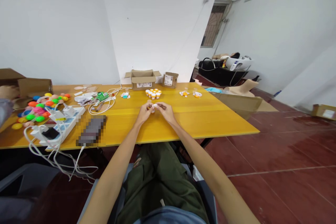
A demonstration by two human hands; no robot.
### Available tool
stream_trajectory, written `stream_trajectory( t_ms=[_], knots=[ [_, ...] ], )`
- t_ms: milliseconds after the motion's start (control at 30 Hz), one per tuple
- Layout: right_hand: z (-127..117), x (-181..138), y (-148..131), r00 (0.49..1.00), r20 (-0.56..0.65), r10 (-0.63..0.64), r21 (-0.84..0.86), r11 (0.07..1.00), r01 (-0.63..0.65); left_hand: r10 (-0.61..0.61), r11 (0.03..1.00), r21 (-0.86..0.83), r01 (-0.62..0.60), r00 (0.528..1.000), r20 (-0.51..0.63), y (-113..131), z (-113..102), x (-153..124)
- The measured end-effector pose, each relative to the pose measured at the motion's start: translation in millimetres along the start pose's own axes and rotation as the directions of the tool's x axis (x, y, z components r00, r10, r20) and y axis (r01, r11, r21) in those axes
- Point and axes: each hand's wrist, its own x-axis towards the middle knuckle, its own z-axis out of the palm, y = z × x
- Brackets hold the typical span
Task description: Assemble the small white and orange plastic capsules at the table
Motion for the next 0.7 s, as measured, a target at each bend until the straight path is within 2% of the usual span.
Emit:
stream_trajectory(
  t_ms=[467, 700],
  knots=[
    [1.3, -3.5, -8.7, 0.999, -0.011, -0.034, -0.034, 0.999, 0.034, -0.022, 1.000, -0.002, 0.022, 1.000, 0.003, 1.7, 1.7, -3.8],
    [0.6, -2.2, -3.4, 0.999, -0.025, -0.029, -0.058, 0.998, 0.027, -0.008, 0.999, 0.047, 0.008, 1.000, 0.004, -1.6, 1.8, -2.3]
  ],
)
